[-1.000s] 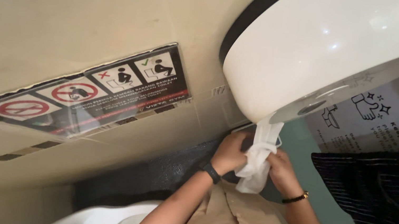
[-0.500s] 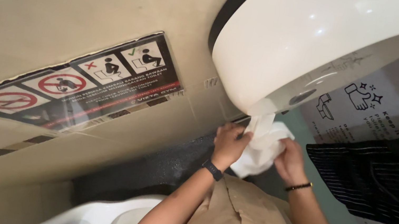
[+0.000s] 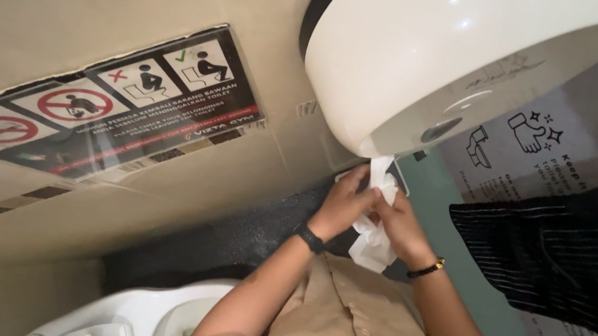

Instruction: The person cleans a toilet by wiping the seat and rim with a tissue, rinsing the bowl with a handheld bidet sprayer, and wiping the tank and surrounding wall. The person uses tissues and a bidet sprayer to clean multiple surfaces of the toilet.

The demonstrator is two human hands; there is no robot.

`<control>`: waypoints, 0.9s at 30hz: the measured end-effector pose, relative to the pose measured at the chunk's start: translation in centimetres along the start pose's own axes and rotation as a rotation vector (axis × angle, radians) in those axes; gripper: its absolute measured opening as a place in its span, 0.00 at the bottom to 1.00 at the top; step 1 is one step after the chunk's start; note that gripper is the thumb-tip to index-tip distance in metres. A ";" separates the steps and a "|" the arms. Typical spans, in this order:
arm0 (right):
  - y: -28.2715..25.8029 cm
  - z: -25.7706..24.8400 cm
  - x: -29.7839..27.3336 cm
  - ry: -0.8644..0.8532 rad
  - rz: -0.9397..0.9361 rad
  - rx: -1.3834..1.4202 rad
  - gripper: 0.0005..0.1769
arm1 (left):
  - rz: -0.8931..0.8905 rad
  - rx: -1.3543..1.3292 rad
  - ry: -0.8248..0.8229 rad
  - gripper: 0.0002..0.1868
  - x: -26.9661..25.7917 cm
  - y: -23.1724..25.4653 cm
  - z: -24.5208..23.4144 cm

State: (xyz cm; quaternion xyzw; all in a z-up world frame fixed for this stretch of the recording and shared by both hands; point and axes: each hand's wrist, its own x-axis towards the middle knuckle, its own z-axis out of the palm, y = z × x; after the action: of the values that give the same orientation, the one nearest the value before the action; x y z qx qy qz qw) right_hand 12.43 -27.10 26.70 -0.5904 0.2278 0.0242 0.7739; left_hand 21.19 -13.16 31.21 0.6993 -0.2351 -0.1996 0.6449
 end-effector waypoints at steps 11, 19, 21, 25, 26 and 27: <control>-4.0 0.4 -2.6 0.048 -0.462 -0.884 0.07 | -0.492 -0.739 0.049 0.12 2.0 -1.0 2.1; -4.7 -1.1 -1.5 -0.325 -0.627 -1.153 0.13 | -0.586 -0.713 0.113 0.08 1.6 -2.2 2.8; -4.6 -0.6 -1.2 -0.373 -0.584 -1.147 0.10 | -0.587 -0.641 0.145 0.15 1.5 -1.9 2.9; -5.4 -0.5 -1.7 -0.447 -0.368 -0.760 0.13 | -0.522 -0.674 -0.023 0.24 0.9 -1.3 1.1; -5.8 -0.6 -1.7 -0.477 -0.287 -0.600 0.16 | -0.563 -0.736 -0.093 0.28 0.4 -1.4 0.6; -6.3 -0.6 -1.7 -0.527 -0.210 -0.486 0.19 | -0.609 -0.795 -0.166 0.32 -0.1 -1.4 0.0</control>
State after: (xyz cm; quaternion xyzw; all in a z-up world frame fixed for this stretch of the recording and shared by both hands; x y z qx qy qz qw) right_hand 12.62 -29.13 32.88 -0.7506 -0.0538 0.1492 0.6414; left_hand 21.20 -13.03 29.79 0.4184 0.0231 -0.5075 0.7529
